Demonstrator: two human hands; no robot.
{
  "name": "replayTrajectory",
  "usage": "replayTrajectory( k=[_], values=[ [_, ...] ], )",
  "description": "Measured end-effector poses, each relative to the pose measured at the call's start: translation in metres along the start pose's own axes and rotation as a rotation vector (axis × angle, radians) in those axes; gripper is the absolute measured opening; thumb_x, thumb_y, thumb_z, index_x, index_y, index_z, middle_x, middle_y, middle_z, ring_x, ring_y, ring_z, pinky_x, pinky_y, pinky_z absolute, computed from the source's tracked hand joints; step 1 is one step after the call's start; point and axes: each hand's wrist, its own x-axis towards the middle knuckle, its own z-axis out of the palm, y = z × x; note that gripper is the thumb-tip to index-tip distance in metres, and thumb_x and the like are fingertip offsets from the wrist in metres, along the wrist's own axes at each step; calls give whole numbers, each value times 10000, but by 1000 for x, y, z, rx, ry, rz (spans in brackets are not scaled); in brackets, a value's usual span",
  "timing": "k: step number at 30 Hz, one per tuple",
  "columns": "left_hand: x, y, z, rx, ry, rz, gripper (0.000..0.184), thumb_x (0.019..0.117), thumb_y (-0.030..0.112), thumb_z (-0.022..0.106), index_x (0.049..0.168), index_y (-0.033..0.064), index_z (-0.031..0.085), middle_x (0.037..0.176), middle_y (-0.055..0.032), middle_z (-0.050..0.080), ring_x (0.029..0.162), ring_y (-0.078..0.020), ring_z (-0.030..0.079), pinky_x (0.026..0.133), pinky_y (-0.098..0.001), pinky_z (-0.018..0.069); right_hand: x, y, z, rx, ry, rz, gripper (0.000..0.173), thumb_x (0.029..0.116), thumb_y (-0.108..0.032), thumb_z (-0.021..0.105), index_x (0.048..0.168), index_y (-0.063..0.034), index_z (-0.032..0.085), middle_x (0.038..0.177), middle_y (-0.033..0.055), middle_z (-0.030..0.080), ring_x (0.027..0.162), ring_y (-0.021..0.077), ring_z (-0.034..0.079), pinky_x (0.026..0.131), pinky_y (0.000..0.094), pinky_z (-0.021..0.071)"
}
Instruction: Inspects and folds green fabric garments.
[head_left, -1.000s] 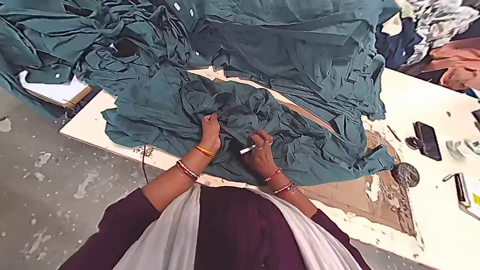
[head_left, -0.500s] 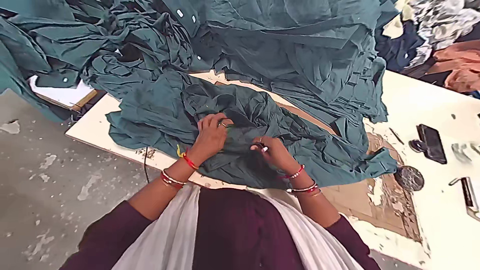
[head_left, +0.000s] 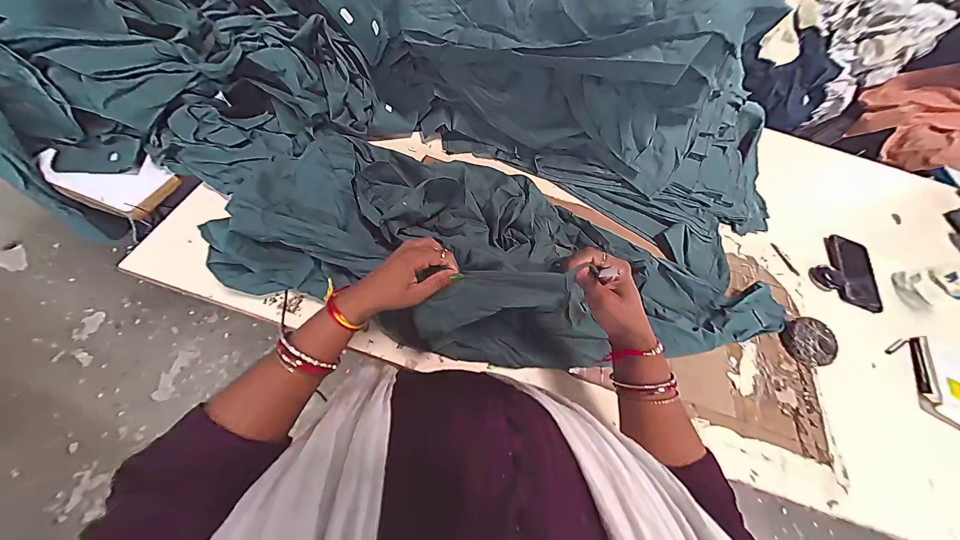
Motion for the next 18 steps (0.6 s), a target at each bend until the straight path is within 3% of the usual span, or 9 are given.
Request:
replayTrajectory(
  k=[2,4,5,6,8,10,18],
  values=[
    [3,5,-3,65,104,105,309,1007,299,567,857,86,731,962,-46,733,1142,-195,622,1063,-408,419,-2,-5,4,105,-72,-36,180,1015,-265,589,881,-333,687,865,-262,659,839,-127,599,762,108,494],
    [9,25,-7,159,99,223,279,1029,262,555,879,114,738,1126,-69,726,1319,-268,548,1168,-458,354,-1,-15,19,130,-32,-110,200,1031,-236,551,893,-304,679,853,-227,647,827,-98,593,752,131,492],
    [13,37,-9,202,87,285,256,1038,223,553,915,113,748,1169,-102,712,1338,-298,535,1175,-462,357,1,-20,29,81,-1,-178,193,1050,-233,528,918,-261,667,865,-196,642,841,-86,595,759,142,500],
    [15,49,-9,243,82,339,231,1050,197,544,953,116,737,1166,-119,702,1298,-291,565,1140,-429,400,1,-24,37,8,-2,-258,190,1070,-252,508,954,-199,649,897,-154,645,881,-79,605,792,147,512],
    [20,66,-4,291,121,435,176,1049,151,546,977,112,702,1023,-124,691,1057,-231,655,939,-319,512,1,-34,53,-99,-85,-394,230,1091,-280,470,1011,-100,589,944,-56,624,934,-57,600,848,146,511],
    [23,70,-1,256,178,486,149,1045,130,552,976,85,676,893,-116,633,893,-191,635,807,-242,514,3,-41,63,-109,-178,-433,262,1085,-272,462,1022,-34,554,948,25,600,940,-19,588,868,149,491],
    [20,66,3,208,227,529,101,1073,159,526,1023,72,531,997,-102,547,939,-135,591,871,-174,490,3,-34,73,-29,-247,-384,218,1065,-188,479,1016,16,536,942,58,589,932,-18,579,869,141,482]
  ],
)
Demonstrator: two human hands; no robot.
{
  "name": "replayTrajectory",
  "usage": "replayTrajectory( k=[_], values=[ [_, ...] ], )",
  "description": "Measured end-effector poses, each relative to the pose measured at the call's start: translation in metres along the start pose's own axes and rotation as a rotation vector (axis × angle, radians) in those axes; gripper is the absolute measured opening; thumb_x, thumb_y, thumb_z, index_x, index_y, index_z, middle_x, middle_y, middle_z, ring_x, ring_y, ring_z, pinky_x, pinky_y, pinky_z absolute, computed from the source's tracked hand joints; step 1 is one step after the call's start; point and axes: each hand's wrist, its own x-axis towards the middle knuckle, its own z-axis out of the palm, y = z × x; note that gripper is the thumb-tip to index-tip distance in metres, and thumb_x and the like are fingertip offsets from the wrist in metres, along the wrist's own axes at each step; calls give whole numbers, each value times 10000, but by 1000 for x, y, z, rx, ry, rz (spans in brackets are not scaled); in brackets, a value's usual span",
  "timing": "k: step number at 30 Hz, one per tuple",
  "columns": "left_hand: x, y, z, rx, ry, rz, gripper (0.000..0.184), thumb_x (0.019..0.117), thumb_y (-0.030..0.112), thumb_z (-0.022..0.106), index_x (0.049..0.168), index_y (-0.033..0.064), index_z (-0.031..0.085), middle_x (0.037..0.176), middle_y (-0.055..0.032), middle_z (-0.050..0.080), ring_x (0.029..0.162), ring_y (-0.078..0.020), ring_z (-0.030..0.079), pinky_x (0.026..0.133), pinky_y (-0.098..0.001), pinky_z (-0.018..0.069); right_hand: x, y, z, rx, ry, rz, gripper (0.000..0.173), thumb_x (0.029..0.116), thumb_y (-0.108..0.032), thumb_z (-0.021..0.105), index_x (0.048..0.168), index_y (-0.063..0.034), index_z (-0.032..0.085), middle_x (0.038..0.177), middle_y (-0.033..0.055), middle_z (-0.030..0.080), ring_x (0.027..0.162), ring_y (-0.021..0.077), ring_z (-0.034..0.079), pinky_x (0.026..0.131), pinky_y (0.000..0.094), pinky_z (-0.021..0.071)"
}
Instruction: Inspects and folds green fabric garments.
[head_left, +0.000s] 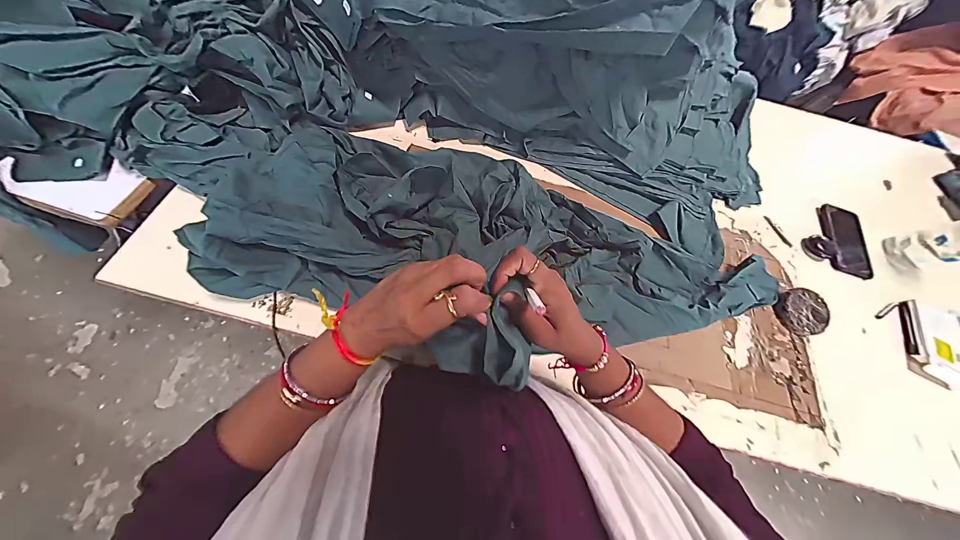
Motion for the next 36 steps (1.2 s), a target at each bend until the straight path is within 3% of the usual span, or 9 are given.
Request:
replayTrajectory(
  k=[9,13,15,17,20,25,30,35,36],
  values=[
    [3,-2,6,36,-29,-24,104,1065,126,530,1057,70,617,991,-111,573,907,-140,593,845,-170,491,3,15,6,-103,136,-4,102,953,-91,553,1004,-6,575,988,99,610,1036,123,579,973,302,430],
    [3,-5,6,157,-24,-110,164,1072,177,520,1008,67,625,970,-117,621,932,-153,627,839,-172,501,0,3,-8,-271,490,-24,307,1033,-501,532,1100,-209,597,1057,-131,577,999,-71,551,844,137,478],
    [-1,-5,7,199,-20,-149,152,1076,180,515,1029,71,610,994,-124,604,930,-160,615,831,-175,496,-8,-10,-12,-370,373,-22,526,955,-640,585,1177,-164,615,1087,-74,636,1026,-24,592,882,177,492],
    [-3,-5,9,230,-18,-167,119,1058,142,541,1020,61,619,996,-142,602,925,-179,616,828,-185,504,-14,-16,-3,-494,293,-29,485,937,-490,704,1142,-53,662,1014,77,681,988,116,609,910,233,470],
    [-3,-6,13,289,-36,-197,64,1017,66,575,990,48,630,1038,-178,624,951,-228,639,804,-229,524,-17,-12,5,-636,368,-70,154,944,-167,630,975,-29,691,879,102,676,899,144,604,849,178,455],
    [-11,-7,17,292,-110,-256,126,977,-11,563,967,-19,688,1087,-195,735,1024,-323,711,881,-349,572,-16,-12,2,-545,347,6,347,958,-360,712,1037,-23,736,900,89,707,906,111,621,881,212,463],
    [-10,0,23,224,-49,-331,132,966,10,563,909,1,681,978,-166,726,977,-283,701,892,-301,551,-16,-6,6,-517,438,21,156,929,-131,686,902,13,742,849,100,725,844,94,627,789,169,477],
    [-10,2,19,-274,-38,-770,89,901,142,648,895,53,659,926,-4,686,917,-15,652,802,-182,542,-19,0,7,-355,421,94,141,911,-109,672,903,11,746,845,76,725,818,35,627,758,157,493],
    [-12,0,16,-302,-110,-825,116,885,162,663,937,59,672,956,-8,696,950,-59,648,810,-251,542,-19,-1,7,-340,361,99,144,913,-109,671,918,7,757,867,87,742,847,56,644,787,168,503]
  ],
)
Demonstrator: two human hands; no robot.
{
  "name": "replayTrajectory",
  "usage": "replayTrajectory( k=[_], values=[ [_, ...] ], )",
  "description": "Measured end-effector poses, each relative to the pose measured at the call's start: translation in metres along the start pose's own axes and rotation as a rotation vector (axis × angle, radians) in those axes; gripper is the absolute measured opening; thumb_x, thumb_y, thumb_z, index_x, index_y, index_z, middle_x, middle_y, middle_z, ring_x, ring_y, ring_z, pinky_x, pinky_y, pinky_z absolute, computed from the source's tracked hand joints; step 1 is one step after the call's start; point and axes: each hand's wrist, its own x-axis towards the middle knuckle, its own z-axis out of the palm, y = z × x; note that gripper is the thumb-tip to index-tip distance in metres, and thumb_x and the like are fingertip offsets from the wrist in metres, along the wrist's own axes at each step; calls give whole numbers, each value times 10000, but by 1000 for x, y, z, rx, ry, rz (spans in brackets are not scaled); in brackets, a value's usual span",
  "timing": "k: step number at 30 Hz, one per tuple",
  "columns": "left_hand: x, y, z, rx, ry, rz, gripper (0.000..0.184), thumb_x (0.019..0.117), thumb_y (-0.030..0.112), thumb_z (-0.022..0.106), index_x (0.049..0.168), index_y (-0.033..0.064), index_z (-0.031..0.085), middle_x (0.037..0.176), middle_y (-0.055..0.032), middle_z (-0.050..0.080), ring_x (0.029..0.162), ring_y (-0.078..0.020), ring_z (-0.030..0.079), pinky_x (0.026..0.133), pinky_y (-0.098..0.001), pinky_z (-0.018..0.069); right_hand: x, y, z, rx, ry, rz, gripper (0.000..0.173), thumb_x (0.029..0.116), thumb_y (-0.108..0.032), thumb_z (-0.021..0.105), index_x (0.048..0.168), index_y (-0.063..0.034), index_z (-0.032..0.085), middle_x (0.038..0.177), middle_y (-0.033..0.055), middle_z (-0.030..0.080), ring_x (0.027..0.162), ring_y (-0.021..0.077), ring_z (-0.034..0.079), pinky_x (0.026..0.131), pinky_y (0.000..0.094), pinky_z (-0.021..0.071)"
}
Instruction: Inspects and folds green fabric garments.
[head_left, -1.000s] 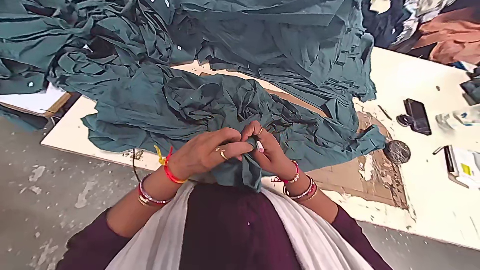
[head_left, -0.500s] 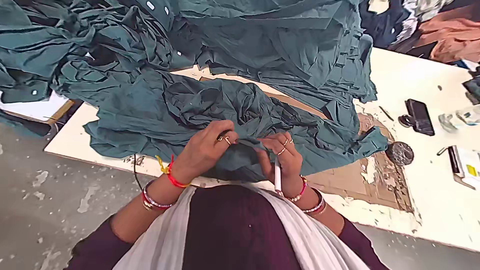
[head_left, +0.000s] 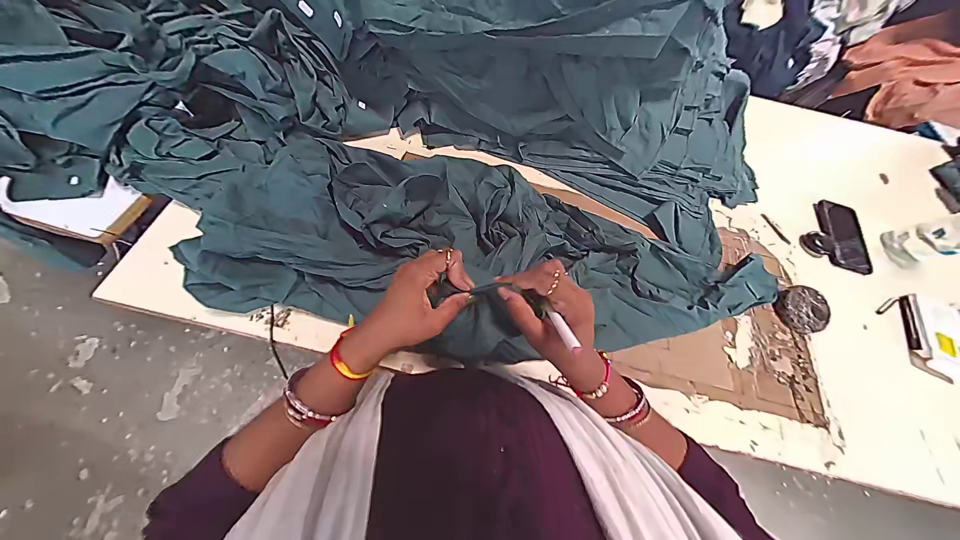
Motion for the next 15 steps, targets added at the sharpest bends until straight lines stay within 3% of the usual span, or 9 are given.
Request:
replayTrajectory(
  k=[2,3,4,5,7,10,11,13,15],
  values=[
    [-2,4,-2,82,-122,-18,238,859,164,678,1066,47,665,1088,-84,701,1170,-302,582,947,-531,465,-1,-3,-2,35,-148,-9,154,927,-101,661,975,4,763,912,112,749,896,100,646,840,194,489],
    [-3,7,2,117,-130,21,317,850,202,686,1129,53,654,1145,-97,696,1235,-373,548,958,-624,415,-1,-6,-2,46,-196,-16,157,930,-98,656,990,3,760,919,121,746,904,115,642,850,196,478],
    [-4,11,5,129,-103,51,342,853,234,683,1149,65,657,1154,-81,702,1237,-352,562,961,-618,405,0,-8,-2,53,-217,-23,159,933,-100,654,994,4,757,919,125,742,900,118,639,844,190,479],
    [-5,16,8,115,-60,73,295,872,222,679,1119,61,672,1091,-59,714,1142,-254,623,957,-526,448,1,-9,-2,62,-214,-27,164,941,-107,651,991,8,756,914,125,741,892,111,644,841,187,488],
    [-4,18,13,11,23,130,196,928,182,654,1043,24,660,949,-23,709,929,-19,642,878,-208,510,3,-11,-4,81,-193,-20,228,1024,-169,577,1017,8,720,952,117,727,927,90,636,870,204,483],
    [-4,15,17,-111,158,158,230,963,201,665,1007,-22,698,920,-38,734,840,55,636,806,-129,515,5,-12,-18,51,-140,31,480,1118,-451,279,1202,-114,609,1160,4,659,1177,59,567,1037,286,436],
    [-5,15,17,-96,192,157,240,976,220,657,981,-13,717,909,-33,740,824,61,635,794,-124,516,7,-13,-23,69,-78,62,555,1096,-542,227,1197,-152,609,1093,-55,662,1106,11,581,989,262,451],
    [-8,16,17,-49,237,175,255,1000,233,639,956,5,744,909,-37,756,813,57,641,780,-117,511,13,-19,-29,175,3,129,685,1021,-681,155,1062,-191,632,807,-141,611,777,-80,576,714,147,481],
    [-8,17,18,0,279,210,247,1001,218,641,950,9,762,919,-55,771,821,44,661,784,-114,513,15,-26,-30,352,-47,153,679,1018,-678,199,991,-190,670,810,-159,675,735,-99,610,645,108,493]
  ],
)
